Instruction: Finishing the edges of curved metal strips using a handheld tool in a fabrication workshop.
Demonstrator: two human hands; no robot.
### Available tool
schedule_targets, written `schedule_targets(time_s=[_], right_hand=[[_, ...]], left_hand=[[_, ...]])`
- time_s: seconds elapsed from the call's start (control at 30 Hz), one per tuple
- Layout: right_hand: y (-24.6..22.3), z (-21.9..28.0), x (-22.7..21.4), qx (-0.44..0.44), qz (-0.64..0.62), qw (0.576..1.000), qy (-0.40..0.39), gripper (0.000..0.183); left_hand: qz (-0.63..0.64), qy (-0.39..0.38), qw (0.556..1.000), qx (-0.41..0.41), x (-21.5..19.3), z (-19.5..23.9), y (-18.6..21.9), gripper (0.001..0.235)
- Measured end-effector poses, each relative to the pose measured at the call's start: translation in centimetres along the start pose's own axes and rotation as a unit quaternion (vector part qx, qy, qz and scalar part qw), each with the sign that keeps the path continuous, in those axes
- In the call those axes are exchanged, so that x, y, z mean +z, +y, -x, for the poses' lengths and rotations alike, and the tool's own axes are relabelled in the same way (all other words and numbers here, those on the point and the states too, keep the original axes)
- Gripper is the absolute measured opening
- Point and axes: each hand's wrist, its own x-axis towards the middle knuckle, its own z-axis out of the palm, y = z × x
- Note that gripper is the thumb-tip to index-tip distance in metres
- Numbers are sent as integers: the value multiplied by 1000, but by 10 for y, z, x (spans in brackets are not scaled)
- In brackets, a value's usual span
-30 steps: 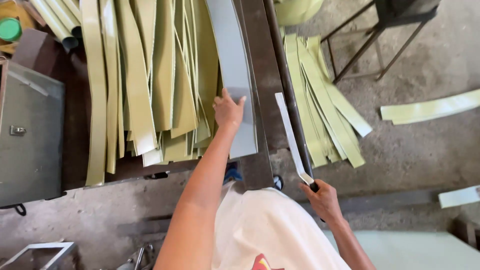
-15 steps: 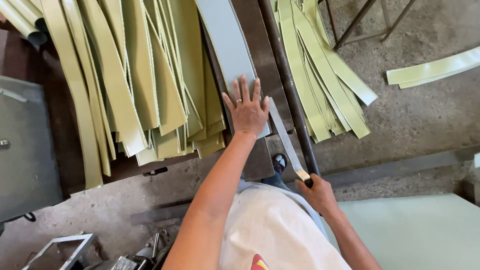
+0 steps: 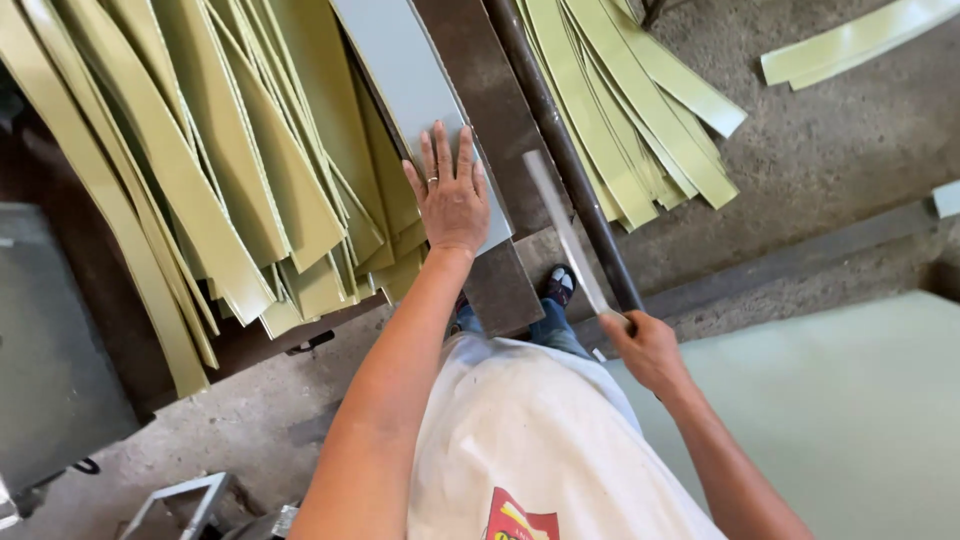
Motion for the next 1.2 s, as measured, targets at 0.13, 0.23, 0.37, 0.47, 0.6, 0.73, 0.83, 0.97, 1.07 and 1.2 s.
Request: schedule_targets(time_s=[0.13, 0.23, 0.37, 0.47, 0.6, 0.73, 0.83, 0.97, 1.07, 1.2], right_hand=[[0, 54, -6, 93, -146, 985, -2, 55], [20, 76, 11, 141, -377, 913, -71, 52], [13, 91, 30, 114, -86, 987, -77, 54], [30, 89, 32, 120, -179, 976, -45, 54], [85, 98, 84, 88, -205, 974, 35, 52], [28, 97, 53, 129, 39, 989, -56, 52], [25, 97, 47, 186, -180, 966, 18, 54], [9, 87, 54, 78, -86, 993, 21, 49], [-20, 78, 33, 88, -41, 995, -1, 51], [-12, 71, 45, 81, -205, 974, 51, 54]], left_hand=[[-1, 8, 1000, 10, 5, 9, 0, 55], [-19, -3, 1000, 1, 2, 8, 2, 54], [-19, -13, 1000, 4, 2, 9, 4, 56], [-22, -6, 1000, 4, 5, 6, 4, 55], [-20, -1, 1000, 9, 1, 10, 4, 56], [-24, -16, 1000, 2, -3, 5, 5, 56], [-17, -11, 1000, 3, -1, 7, 6, 55], [-16, -17, 1000, 5, -5, 6, 7, 56], [-8, -13, 1000, 3, 2, 6, 6, 56], [-4, -20, 1000, -1, -2, 9, 6, 56]])
